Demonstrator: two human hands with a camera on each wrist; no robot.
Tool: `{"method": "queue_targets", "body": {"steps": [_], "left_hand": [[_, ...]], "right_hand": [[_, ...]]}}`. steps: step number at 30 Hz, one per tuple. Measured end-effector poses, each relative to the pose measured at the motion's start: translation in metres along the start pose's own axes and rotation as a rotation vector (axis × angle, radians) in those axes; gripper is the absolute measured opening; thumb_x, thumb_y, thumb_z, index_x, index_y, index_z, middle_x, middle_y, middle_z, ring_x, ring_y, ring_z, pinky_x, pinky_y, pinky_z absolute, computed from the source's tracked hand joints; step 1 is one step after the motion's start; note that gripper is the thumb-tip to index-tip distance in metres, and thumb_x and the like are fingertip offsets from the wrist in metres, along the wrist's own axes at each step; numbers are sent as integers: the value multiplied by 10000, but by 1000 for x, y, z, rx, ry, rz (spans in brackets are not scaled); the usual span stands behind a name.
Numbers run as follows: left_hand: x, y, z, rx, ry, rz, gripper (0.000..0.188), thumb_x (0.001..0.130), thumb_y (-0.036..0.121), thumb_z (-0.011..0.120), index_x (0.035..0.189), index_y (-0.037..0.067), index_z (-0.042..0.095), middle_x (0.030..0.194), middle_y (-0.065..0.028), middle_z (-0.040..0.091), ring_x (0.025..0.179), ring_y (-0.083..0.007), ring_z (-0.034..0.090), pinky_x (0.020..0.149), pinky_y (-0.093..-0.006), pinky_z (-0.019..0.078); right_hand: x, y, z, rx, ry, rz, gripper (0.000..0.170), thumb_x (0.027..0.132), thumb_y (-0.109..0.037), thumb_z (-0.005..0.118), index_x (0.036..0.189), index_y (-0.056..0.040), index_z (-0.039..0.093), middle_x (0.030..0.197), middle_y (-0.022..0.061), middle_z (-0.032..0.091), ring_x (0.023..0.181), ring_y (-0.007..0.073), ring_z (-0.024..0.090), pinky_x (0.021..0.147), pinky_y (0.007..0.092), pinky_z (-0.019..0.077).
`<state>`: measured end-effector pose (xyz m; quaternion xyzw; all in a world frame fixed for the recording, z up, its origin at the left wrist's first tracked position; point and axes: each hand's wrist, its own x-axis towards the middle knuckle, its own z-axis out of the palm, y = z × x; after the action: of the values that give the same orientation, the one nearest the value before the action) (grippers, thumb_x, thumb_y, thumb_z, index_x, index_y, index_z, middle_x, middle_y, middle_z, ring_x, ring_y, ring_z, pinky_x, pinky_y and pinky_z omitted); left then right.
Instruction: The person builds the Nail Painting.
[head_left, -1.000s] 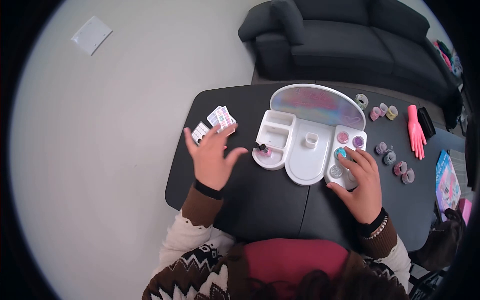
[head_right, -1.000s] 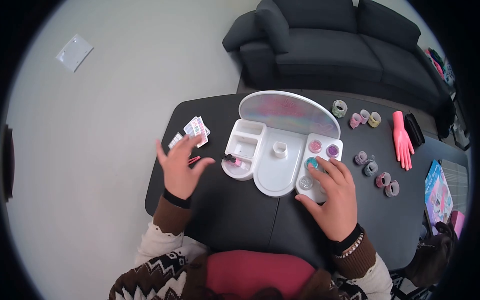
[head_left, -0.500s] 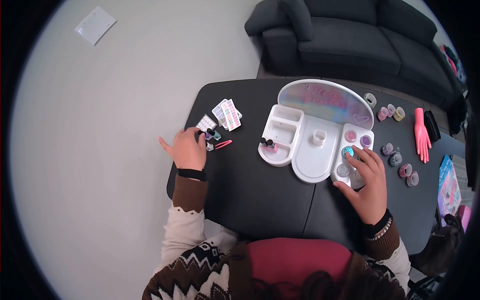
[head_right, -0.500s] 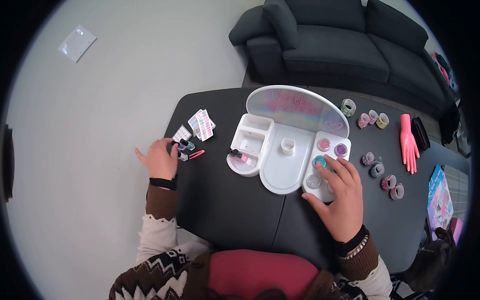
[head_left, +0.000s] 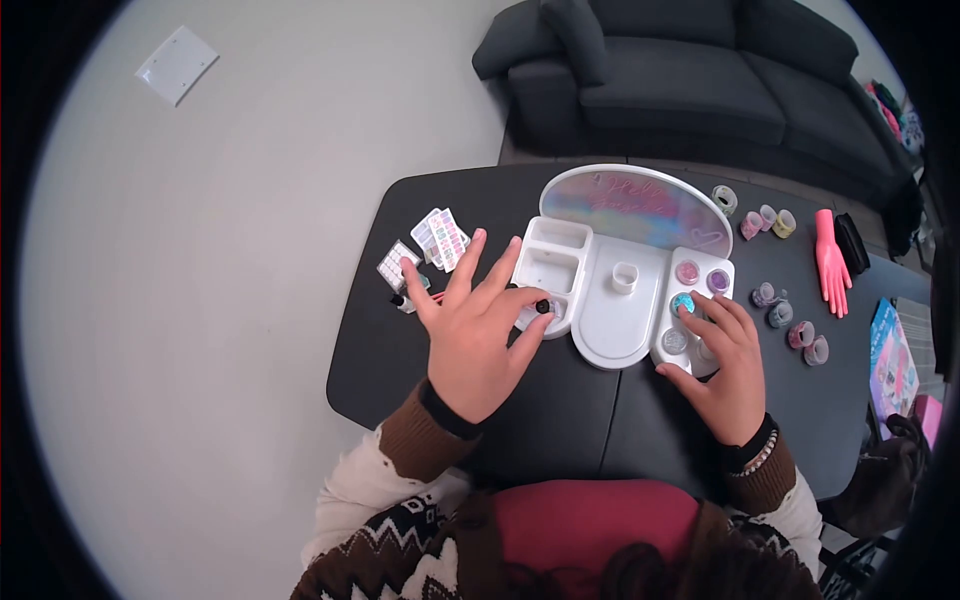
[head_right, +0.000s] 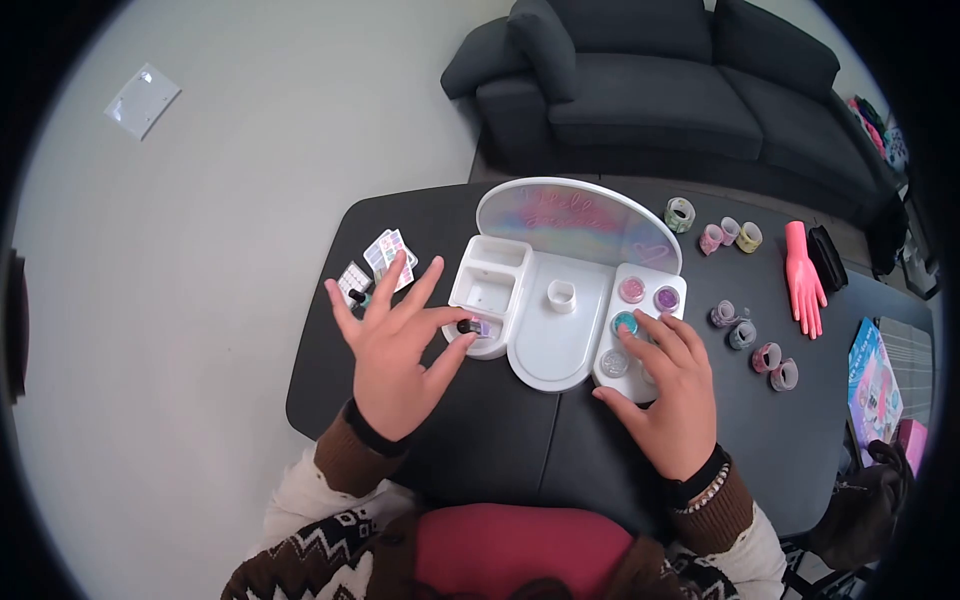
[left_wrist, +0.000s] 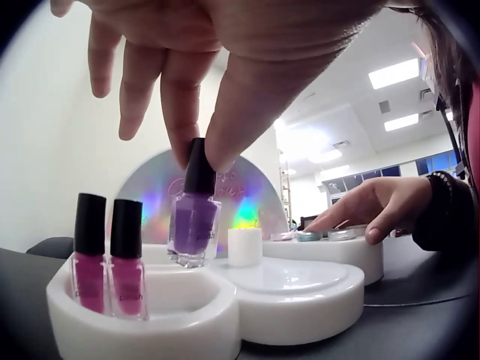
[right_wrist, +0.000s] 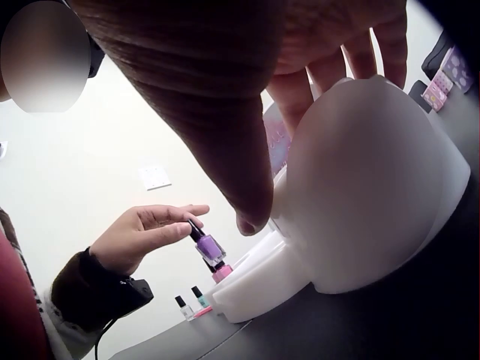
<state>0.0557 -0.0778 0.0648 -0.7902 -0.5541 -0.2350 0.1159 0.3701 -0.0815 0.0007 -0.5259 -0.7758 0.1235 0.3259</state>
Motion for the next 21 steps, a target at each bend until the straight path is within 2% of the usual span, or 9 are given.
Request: {"method": "queue_targets", "body": {"steps": [11,14,16,17,19,20,21], "left_hand": [[-7,-12,40,12,-43,-55,180,922,249,867,1083,184,820,1456,-28,736,1538,-380,515,1255,-830,23],[-6,-13,43,40,-37,-62,224,917,257,872,1122,185,815,1439,-28,742,1529,-377,527,1254,-831,33],[-6,-11,39,26,-12,-73,348,912,325,878,1219,181,797,1404,-26,753,1511,-373,544,1267,-811,53],[-4,-11,33,31,-14,-80,348,912,325,878,1219,181,797,1404,-26,753,1511,-373,544,1267,-811,53],[4,-19,19,57,73,-281,489,901,408,881,1314,172,768,1364,-41,764,1496,-371,554,1282,-783,75],[2,-37,22,167,159,-319,560,902,466,872,1359,166,751,1328,-61,771,1483,-350,568,1301,-743,100],[-1,-60,24,256,172,-384,526,911,455,868,1340,168,765,1308,-65,776,1446,-329,598,1306,-728,117]], "right_hand": [[0,-1,-1,-4,-8,-4,670,732,-206,992,1346,-85,753,1509,136,676,1434,432,551,1188,527,470],[0,-2,-2,-7,-8,-6,667,730,-201,993,1343,-84,755,1510,140,675,1436,435,550,1186,530,472],[1,-2,-2,0,-3,-11,664,728,-195,994,1338,-87,758,1511,144,673,1441,437,547,1187,533,472],[1,-2,-2,5,-9,-15,664,728,-195,994,1338,-87,758,1511,144,673,1441,437,547,1187,533,472],[0,-1,-2,9,-7,-1,663,725,-190,994,1337,-88,759,1513,148,672,1444,440,545,1189,534,472],[0,-1,-1,13,-5,0,663,725,-190,994,1337,-88,759,1513,148,672,1444,440,545,1189,534,472],[0,-1,-1,12,-2,-1,663,726,-192,994,1338,-89,759,1513,147,673,1444,439,546,1190,532,472]]}}
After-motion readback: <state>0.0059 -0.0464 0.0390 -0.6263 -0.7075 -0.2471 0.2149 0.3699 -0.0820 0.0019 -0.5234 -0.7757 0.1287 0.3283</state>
